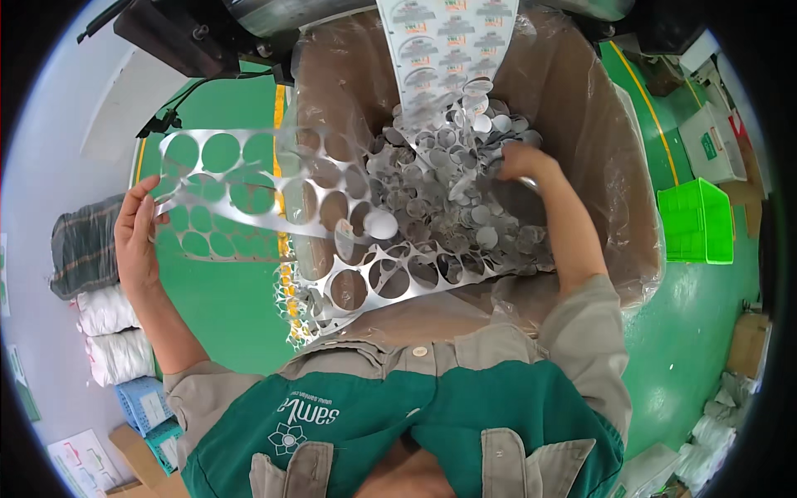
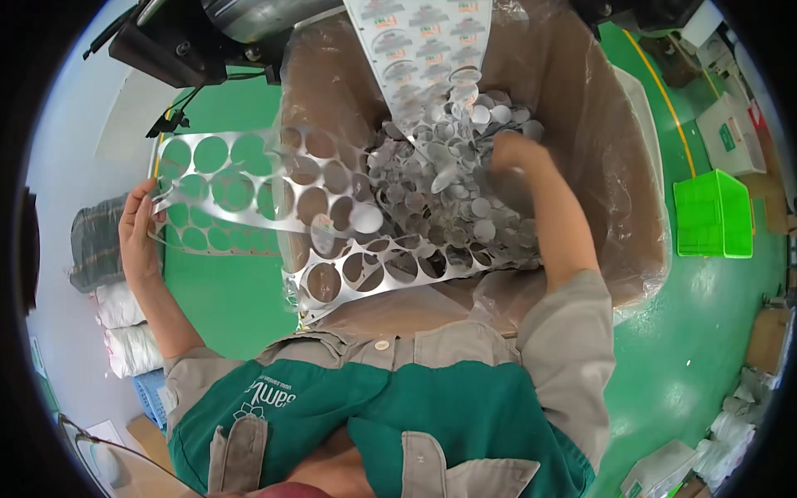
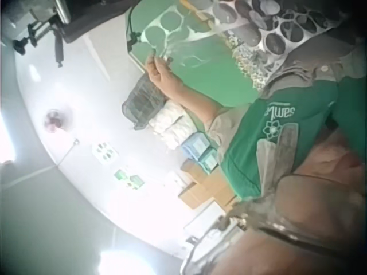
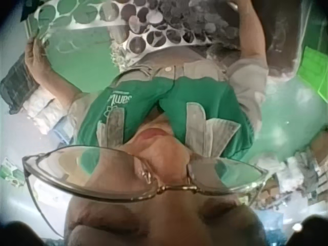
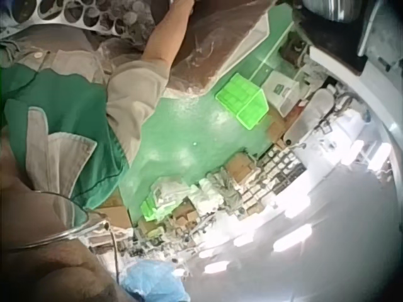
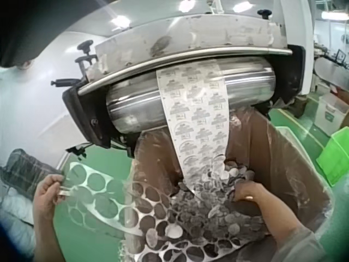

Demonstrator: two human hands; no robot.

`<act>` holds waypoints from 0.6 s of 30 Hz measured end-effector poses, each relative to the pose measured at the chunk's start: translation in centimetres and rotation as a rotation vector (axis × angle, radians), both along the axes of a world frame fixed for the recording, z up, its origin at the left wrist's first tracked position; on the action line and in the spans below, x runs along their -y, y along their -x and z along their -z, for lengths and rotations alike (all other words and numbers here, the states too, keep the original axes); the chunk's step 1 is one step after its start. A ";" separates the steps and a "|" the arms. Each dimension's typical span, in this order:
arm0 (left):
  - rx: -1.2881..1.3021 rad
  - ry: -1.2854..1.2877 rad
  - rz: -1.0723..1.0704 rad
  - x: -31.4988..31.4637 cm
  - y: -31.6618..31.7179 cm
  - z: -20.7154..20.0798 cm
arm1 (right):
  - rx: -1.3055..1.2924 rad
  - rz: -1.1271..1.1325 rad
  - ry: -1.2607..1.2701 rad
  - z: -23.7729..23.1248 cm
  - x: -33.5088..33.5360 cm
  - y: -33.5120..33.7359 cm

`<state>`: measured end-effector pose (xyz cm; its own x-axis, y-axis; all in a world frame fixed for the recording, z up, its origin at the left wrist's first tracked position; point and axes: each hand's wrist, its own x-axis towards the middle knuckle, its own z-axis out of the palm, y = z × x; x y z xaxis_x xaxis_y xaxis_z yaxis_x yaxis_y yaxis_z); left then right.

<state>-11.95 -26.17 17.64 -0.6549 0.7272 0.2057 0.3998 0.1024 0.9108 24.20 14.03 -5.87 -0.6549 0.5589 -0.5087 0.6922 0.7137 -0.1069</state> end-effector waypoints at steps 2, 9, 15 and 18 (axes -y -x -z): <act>0.119 -0.052 0.081 1.3 -1.3 -1.1 | -0.306 -0.005 0.261 -6.7 0.0 1.9; 0.553 -0.292 0.325 -6.7 -8.2 -1.0 | -1.431 0.088 1.602 -13.7 3.4 1.5; 0.405 -0.595 0.237 0.3 -3.2 -5.9 | -0.413 0.247 0.434 5.1 3.2 4.2; 0.478 -0.561 0.417 4.7 2.8 -6.3 | 0.081 -0.033 -0.127 13.2 1.1 -1.8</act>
